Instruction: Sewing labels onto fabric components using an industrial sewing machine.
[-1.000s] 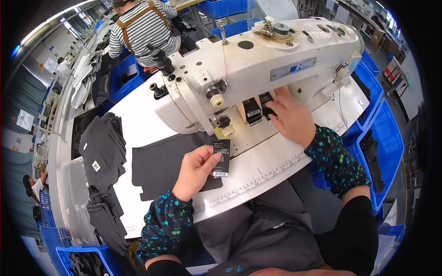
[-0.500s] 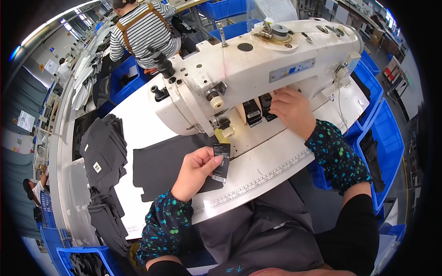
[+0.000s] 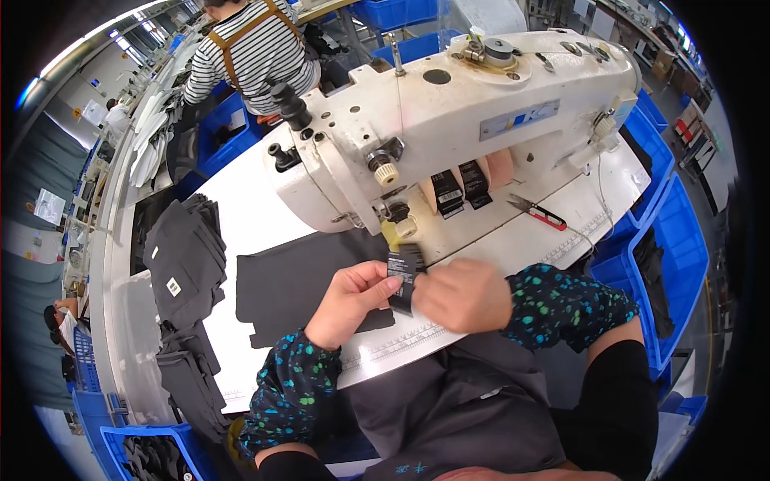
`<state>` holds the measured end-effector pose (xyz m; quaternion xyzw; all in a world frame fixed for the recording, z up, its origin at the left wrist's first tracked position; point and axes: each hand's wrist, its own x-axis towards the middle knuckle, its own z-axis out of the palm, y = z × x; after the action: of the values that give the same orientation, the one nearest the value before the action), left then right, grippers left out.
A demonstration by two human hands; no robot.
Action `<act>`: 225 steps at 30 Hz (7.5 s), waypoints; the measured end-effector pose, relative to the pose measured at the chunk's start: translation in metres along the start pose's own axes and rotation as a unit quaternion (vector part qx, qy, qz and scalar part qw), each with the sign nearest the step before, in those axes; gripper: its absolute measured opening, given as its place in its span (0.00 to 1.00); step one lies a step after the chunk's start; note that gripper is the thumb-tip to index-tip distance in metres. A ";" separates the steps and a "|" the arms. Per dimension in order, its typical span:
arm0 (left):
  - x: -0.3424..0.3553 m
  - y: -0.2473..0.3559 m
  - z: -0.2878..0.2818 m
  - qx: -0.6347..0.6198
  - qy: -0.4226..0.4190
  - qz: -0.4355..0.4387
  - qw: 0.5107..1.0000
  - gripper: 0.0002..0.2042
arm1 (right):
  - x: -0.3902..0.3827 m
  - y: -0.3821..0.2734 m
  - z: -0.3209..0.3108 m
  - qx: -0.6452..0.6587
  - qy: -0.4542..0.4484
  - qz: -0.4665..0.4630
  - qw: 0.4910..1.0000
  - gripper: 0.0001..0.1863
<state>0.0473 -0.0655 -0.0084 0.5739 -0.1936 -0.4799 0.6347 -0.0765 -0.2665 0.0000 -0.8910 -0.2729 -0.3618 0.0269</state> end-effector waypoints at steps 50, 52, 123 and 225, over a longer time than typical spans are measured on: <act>-0.004 0.025 0.001 0.539 0.206 0.158 0.802 0.06 | 0.019 0.061 0.053 0.460 -0.139 0.292 0.827 0.08; -0.003 0.024 0.002 0.584 0.206 0.174 0.766 0.07 | 0.019 0.062 0.052 0.459 -0.137 0.292 0.828 0.08; 0.031 0.025 -0.020 0.555 0.217 0.135 0.792 0.07 | -0.004 0.027 0.043 0.211 -0.118 -0.044 0.969 0.23; -0.004 0.007 0.011 0.727 0.140 0.252 0.623 0.20 | 0.010 0.050 0.049 0.191 -0.157 0.184 0.951 0.09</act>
<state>0.0389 -0.0688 0.0023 0.8372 -0.5257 0.0822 0.1265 -0.0139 -0.2924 -0.0217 -0.9498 -0.1686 -0.1469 0.2190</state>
